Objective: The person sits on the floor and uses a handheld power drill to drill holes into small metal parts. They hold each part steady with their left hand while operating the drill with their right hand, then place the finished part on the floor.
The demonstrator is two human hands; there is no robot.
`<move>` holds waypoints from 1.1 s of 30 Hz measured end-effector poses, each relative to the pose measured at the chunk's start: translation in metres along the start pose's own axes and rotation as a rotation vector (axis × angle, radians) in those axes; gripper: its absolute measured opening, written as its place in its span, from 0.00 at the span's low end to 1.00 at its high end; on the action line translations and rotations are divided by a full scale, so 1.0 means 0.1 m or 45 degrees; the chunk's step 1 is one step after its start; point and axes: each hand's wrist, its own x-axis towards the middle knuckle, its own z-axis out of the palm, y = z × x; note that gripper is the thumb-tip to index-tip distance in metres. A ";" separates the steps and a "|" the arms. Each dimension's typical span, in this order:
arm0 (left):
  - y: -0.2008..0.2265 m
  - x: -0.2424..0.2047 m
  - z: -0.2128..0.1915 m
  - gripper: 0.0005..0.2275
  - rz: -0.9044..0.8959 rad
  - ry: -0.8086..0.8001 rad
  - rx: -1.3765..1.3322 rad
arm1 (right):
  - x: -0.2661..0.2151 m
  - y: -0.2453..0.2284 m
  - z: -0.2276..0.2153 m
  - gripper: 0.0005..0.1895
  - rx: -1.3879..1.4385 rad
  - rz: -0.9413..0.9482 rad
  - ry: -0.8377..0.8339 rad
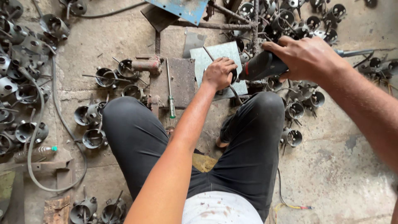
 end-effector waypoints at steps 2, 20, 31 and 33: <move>-0.01 0.04 -0.05 0.16 0.005 0.026 0.013 | 0.03 0.01 0.01 0.56 -0.013 -0.012 0.054; -0.06 0.04 0.03 0.18 -0.023 -0.036 0.005 | 0.10 0.05 0.02 0.49 0.239 -0.066 0.028; -0.02 0.02 0.02 0.18 -0.002 -0.082 0.062 | 0.18 0.03 0.17 0.31 0.417 0.096 -0.024; -0.03 0.02 0.04 0.18 -0.005 -0.026 0.064 | 0.18 0.05 0.24 0.30 0.471 0.056 0.056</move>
